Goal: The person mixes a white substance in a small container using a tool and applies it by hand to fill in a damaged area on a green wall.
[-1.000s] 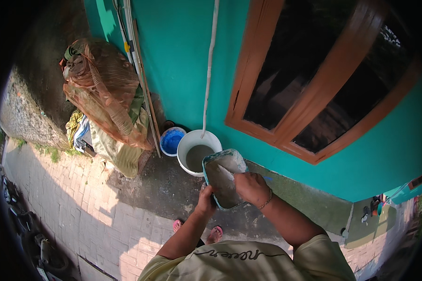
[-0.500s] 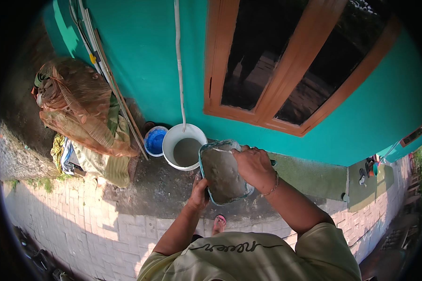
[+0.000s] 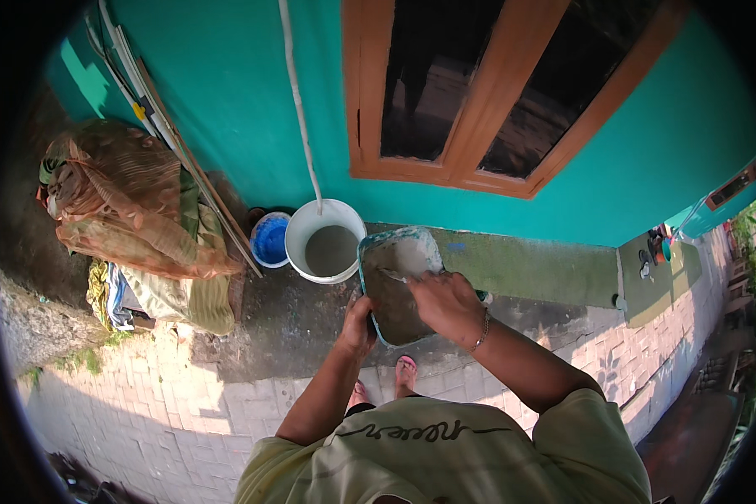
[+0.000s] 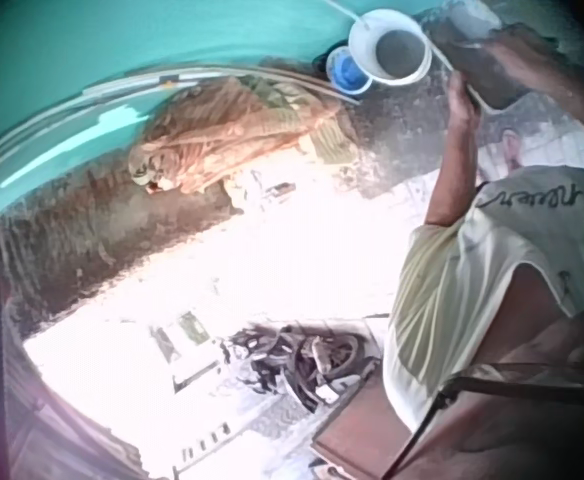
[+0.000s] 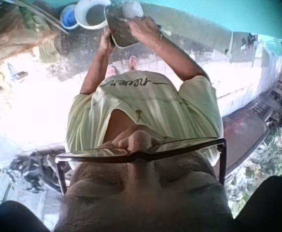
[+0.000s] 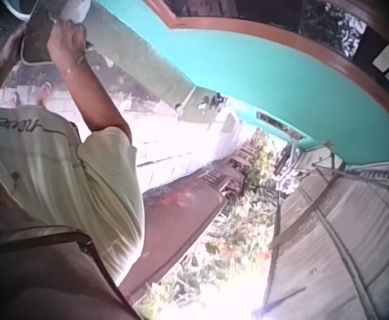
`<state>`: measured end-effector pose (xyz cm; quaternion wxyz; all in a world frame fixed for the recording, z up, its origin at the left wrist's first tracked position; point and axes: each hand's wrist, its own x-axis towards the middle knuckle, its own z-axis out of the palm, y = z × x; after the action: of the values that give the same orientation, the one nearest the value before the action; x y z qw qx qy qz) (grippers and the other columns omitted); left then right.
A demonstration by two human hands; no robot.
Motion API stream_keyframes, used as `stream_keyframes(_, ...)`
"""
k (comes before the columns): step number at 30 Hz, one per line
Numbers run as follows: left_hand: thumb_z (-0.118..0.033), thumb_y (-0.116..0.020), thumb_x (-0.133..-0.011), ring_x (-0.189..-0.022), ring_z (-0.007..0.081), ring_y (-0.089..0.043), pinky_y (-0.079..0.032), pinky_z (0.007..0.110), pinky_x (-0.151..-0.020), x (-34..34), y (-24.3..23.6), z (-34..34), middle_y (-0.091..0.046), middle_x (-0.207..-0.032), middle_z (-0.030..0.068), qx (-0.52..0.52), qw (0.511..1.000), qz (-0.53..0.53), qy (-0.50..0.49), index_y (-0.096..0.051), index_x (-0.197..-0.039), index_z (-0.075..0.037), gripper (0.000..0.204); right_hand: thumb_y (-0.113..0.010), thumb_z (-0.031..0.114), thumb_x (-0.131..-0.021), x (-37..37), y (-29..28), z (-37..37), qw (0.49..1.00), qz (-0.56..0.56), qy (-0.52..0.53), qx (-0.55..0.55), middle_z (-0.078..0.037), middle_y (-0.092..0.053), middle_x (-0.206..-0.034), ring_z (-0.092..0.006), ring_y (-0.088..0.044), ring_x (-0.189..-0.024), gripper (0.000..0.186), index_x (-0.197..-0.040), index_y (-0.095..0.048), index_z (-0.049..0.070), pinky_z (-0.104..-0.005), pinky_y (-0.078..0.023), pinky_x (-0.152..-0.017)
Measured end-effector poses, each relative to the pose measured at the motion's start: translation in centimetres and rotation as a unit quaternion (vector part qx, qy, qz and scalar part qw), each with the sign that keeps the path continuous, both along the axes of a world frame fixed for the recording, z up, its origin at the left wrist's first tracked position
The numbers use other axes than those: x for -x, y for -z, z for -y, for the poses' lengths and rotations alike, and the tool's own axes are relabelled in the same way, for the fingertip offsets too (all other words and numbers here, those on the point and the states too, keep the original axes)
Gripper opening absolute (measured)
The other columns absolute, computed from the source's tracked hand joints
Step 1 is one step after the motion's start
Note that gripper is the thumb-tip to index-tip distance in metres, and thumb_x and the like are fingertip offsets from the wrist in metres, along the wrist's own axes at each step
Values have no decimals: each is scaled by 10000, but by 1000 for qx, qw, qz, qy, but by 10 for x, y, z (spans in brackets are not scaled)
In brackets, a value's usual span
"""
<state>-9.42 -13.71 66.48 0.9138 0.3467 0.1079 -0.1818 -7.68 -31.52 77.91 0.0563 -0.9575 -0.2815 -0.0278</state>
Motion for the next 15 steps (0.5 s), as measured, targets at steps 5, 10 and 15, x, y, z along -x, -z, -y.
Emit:
stream_keyframes(5, -144, -549, -813, -1066, 273, -610, -490, 395, -948, 9, 12, -9, -608, -1174, 175, 26, 999, 7, 40, -513, -1232, 82, 478, -541, 101, -792, 33, -11, 5, 998, -55, 10, 35, -113, -661, -779, -264, -672, -756, 196, -937, -666, 59, -411, -499, -647)
stream_keyframes(10, -128, -577, -792, -1053, 279, -611, -494, 406, -942, 24, -4, -9, -604, -1161, 166, 16, 997, 10, 71, -479, -1275, 55, 525, -555, 93, -796, 34, -40, 9, 992, -44, 108, 50, -101, -665, -851, -265, -673, -785, 316, -1082, -687, 124, -382, -516, -672)
stream_keyframes(15, -97, -569, -794, -1031, 282, -618, -513, 402, -910, 35, -18, -7, -605, -1145, 165, 10, 992, 8, 125, -477, -1257, 69, 501, -556, 115, -790, 24, -17, 10, 993, 5, 111, 28, -119, -686, -831, -259, -685, -808, 271, -1022, -697, 123, -391, -524, -668)
